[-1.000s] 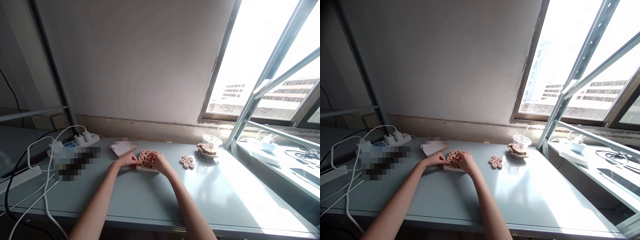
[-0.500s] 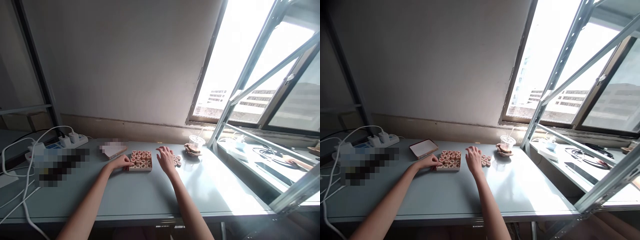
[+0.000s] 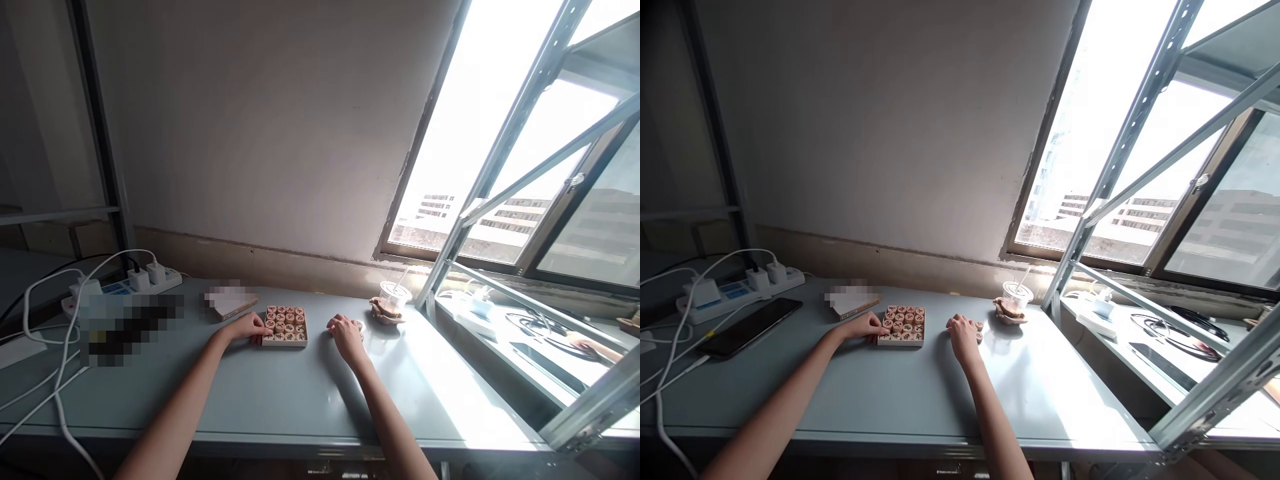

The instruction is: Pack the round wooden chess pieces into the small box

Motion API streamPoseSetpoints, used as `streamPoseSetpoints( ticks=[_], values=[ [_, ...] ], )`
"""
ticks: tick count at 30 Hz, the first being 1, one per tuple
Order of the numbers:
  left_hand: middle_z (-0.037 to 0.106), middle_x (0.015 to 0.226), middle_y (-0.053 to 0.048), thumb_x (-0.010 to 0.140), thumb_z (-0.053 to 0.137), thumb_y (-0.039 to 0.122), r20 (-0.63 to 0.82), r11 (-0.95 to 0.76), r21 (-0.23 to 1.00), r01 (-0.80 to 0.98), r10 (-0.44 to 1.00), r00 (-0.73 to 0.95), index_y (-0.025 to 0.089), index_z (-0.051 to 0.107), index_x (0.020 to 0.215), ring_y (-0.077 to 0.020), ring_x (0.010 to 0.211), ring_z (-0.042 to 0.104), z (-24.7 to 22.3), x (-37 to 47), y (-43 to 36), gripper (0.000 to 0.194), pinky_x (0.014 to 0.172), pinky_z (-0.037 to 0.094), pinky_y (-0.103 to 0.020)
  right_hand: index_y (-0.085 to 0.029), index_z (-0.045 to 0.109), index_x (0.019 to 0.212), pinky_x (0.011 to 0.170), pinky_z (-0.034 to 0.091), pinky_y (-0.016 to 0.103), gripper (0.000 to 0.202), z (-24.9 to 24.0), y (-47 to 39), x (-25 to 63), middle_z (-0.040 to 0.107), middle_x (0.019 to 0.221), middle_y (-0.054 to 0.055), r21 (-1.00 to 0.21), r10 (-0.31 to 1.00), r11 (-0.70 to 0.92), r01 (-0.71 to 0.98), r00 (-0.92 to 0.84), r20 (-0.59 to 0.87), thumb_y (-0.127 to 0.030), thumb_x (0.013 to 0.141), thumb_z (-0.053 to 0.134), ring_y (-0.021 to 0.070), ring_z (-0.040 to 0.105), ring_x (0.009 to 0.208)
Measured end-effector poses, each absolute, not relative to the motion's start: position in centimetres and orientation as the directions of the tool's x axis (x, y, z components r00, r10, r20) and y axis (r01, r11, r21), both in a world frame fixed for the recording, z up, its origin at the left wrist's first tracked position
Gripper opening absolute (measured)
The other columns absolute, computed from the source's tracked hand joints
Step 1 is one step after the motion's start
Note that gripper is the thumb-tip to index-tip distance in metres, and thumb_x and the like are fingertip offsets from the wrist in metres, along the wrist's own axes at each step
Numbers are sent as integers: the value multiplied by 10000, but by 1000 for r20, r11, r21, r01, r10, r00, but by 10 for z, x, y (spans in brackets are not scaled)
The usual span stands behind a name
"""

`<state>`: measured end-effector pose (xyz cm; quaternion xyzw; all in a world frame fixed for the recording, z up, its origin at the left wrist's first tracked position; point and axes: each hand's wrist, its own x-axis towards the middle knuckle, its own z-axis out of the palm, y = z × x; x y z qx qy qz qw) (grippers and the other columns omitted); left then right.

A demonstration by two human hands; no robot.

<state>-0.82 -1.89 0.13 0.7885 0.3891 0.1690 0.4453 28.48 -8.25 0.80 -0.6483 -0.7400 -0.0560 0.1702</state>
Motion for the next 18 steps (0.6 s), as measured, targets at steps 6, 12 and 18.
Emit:
streamPoseSetpoints(
  ticks=[6, 12, 18],
  values=[
    [563, 502, -21, 641, 616, 556, -84, -295, 835, 465, 766, 637, 139, 619, 531, -122, 491, 474, 0, -9, -16, 432, 514, 340, -234, -161, 645, 961, 803, 380, 255, 294, 6, -69, 292, 607, 1001, 91, -301, 969, 200, 933, -142, 204, -65, 767, 447, 188, 563, 929],
    [586, 541, -23, 654, 610, 559, -119, -288, 826, 484, 751, 650, 141, 620, 561, -119, 511, 480, 1, -11, -15, 428, 530, 348, -229, -219, 599, 1038, 779, 439, 283, 278, 9, -77, 291, 660, 865, 28, -566, 925, 304, 766, -95, 368, -192, 822, 424, 172, 614, 796],
    [589, 547, -31, 670, 604, 541, -105, -283, 843, 458, 748, 656, 135, 632, 571, -119, 505, 480, -3, -12, -13, 419, 527, 355, -234, -219, 636, 864, 743, 464, 288, 152, 16, -65, 240, 671, 873, 24, -582, 801, 541, 607, -160, 577, -231, 812, 493, 168, 618, 801]
  ],
)
